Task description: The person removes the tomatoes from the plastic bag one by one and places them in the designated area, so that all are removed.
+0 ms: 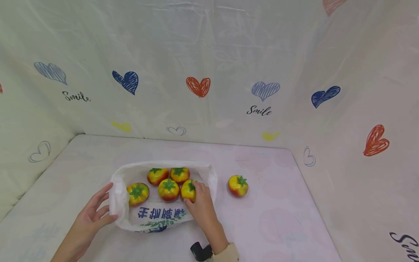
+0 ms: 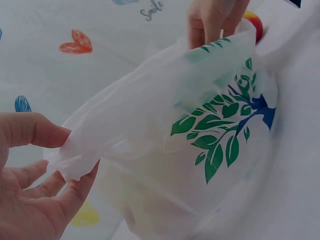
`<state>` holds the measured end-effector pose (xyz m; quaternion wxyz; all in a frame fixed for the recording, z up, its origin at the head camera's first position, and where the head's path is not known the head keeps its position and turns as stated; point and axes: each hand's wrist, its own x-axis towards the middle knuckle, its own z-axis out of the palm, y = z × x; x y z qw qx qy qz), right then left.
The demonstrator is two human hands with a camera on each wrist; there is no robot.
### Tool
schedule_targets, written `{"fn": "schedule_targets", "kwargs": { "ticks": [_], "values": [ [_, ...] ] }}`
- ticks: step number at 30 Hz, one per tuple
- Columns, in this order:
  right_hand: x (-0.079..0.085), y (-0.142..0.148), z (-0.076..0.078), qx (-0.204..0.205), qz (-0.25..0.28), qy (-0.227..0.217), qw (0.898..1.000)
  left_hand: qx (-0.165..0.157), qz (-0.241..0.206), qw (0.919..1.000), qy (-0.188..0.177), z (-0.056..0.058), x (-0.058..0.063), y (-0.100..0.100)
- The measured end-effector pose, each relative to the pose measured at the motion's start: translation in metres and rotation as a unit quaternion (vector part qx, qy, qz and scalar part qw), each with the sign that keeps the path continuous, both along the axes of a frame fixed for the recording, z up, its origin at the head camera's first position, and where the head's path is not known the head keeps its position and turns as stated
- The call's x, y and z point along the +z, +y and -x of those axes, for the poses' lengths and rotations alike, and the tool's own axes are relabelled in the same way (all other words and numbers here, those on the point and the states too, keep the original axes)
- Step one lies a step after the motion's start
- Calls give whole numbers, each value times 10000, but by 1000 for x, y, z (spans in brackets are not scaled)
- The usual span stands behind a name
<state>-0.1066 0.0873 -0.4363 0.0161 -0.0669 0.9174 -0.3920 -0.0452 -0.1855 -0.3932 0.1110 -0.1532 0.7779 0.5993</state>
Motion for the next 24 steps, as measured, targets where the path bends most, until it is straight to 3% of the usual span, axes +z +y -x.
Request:
{"fn": "schedule_targets", "kwargs": {
  "ticks": [5,14,24],
  "values": [
    [-4,-2,6,-119,-80,50,9999,8,37,10000,-27,1,0,1],
    [-13,-4,8,36,-44,188,9998,-81,-92,9999,112,1,-1,-1],
    [-17,-5,10,284,252,-218,9990,-104,-95,9998,124,1,-3,-2]
  ]
}}
